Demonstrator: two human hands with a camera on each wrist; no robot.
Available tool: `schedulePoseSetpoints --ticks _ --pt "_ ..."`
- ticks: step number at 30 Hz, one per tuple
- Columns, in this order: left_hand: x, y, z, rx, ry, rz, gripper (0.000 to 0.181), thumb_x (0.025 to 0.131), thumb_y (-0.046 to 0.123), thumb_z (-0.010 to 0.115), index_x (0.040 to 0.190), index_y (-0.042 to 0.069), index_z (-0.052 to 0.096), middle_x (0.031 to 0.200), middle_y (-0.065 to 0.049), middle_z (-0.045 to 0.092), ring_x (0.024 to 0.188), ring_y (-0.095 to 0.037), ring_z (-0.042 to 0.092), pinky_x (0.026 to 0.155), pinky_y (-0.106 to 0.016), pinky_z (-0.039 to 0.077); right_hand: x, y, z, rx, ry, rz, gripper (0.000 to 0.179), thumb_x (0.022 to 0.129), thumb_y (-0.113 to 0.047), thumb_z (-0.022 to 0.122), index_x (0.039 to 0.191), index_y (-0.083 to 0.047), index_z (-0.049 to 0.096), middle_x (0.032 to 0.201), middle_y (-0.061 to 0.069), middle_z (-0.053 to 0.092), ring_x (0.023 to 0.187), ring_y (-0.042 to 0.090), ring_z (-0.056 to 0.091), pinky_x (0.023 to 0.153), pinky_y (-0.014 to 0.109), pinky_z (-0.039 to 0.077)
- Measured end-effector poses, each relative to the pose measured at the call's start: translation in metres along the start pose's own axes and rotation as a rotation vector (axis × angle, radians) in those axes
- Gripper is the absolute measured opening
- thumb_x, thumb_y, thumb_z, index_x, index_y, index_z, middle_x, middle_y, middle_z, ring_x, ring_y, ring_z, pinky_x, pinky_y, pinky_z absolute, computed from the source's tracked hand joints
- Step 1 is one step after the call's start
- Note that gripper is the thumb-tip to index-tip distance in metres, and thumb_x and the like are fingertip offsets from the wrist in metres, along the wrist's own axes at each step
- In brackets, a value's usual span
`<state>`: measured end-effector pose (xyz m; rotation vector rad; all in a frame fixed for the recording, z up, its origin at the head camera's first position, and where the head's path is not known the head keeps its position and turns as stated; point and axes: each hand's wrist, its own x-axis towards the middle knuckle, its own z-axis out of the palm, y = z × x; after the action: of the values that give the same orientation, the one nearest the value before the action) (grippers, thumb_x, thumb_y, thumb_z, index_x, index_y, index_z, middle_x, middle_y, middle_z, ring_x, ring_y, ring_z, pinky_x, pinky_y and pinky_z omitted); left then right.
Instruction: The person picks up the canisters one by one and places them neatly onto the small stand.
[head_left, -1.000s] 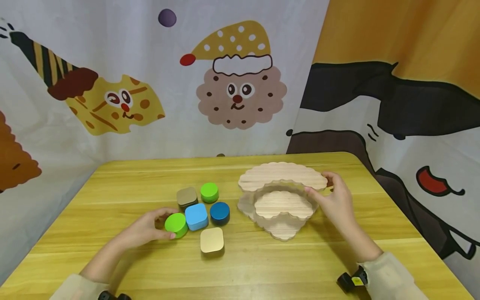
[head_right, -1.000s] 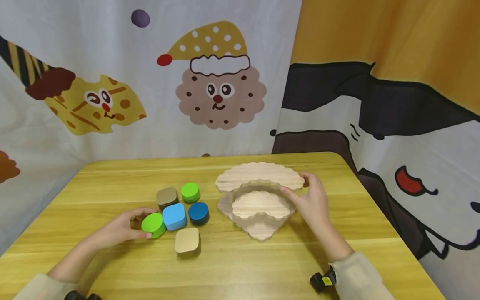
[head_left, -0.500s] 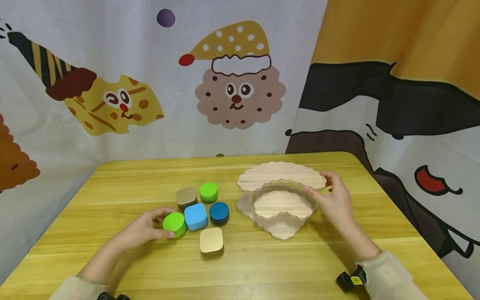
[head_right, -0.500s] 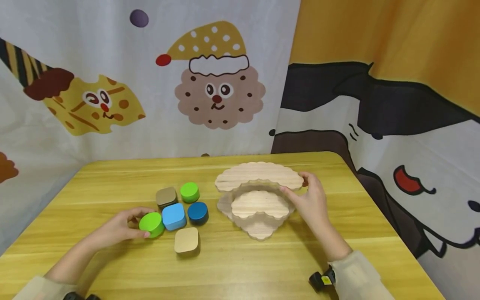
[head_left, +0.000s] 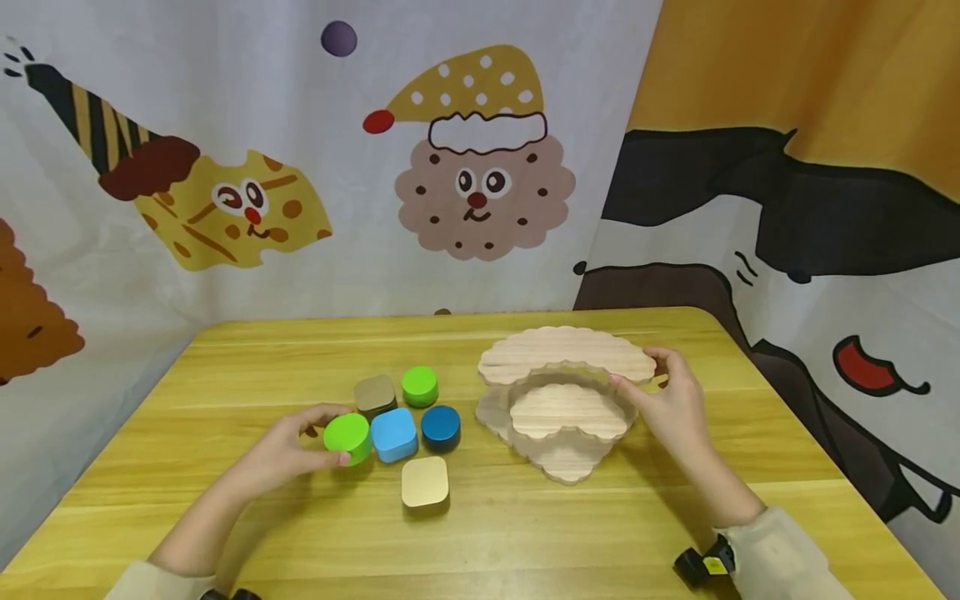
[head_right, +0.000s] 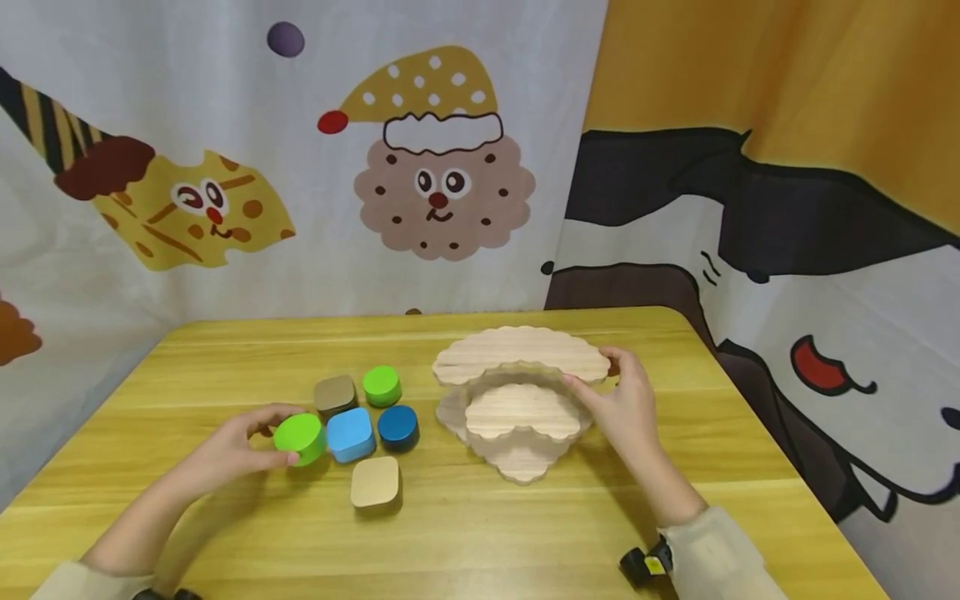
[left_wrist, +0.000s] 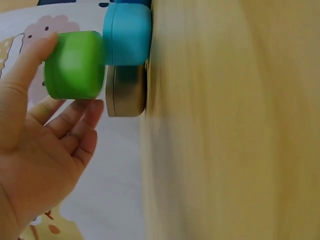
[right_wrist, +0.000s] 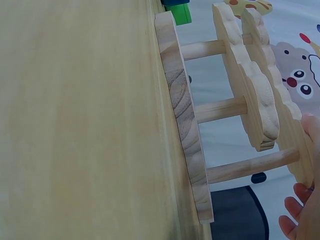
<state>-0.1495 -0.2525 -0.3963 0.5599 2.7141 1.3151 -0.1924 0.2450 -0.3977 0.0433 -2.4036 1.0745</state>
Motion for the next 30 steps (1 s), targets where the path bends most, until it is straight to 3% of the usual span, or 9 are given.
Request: schedulePoseSetpoints --ticks 10,15,22,30 --pt "0.003 0.017 -0.001 0.065 0.092 0.034 0.055 0.077 0.028 0.082 0.124 0.009 0.061 0.104 0.007 0.064 0.092 -0.017 0.05 0.08 -0.04 0.042 0.0 0.001 0.002 0.005 0.003 0.005 0.064 0.077 -0.03 0.082 0.124 0.003 0.052 0.099 0.014 0.052 0.087 0.022 0.044 0.071 0.031 0.034" --pt "0.009 0.027 0.005 0.044 0.118 0.057 0.056 0.075 0.027 0.083 0.123 0.01 0.061 0.106 0.005 0.064 0.092 -0.019 0.051 0.079 -0.044 0.042 0.001 0.001 0.001 0.01 0.012 -0.002 0.064 0.077 -0.029 0.082 0.123 0.003 0.052 0.098 0.014 0.052 0.086 0.022 0.044 0.071 0.031 0.034" --pt "0.016 0.046 0.014 0.026 0.129 0.085 0.057 0.074 0.026 0.084 0.124 0.009 0.062 0.106 0.005 0.064 0.093 -0.019 0.052 0.081 -0.044 0.041 -0.002 -0.001 0.0 0.029 0.0 0.024 0.064 0.077 -0.028 0.082 0.125 0.003 0.051 0.1 0.014 0.051 0.087 0.02 0.042 0.072 0.031 0.033" --pt "0.028 0.073 0.028 -0.062 0.11 0.119 0.055 0.074 0.026 0.084 0.122 0.011 0.063 0.109 0.003 0.064 0.092 -0.021 0.053 0.081 -0.042 0.042 -0.002 -0.002 0.001 0.026 0.001 0.026 0.065 0.077 -0.029 0.082 0.125 0.003 0.051 0.1 0.015 0.052 0.087 0.02 0.042 0.072 0.031 0.033"
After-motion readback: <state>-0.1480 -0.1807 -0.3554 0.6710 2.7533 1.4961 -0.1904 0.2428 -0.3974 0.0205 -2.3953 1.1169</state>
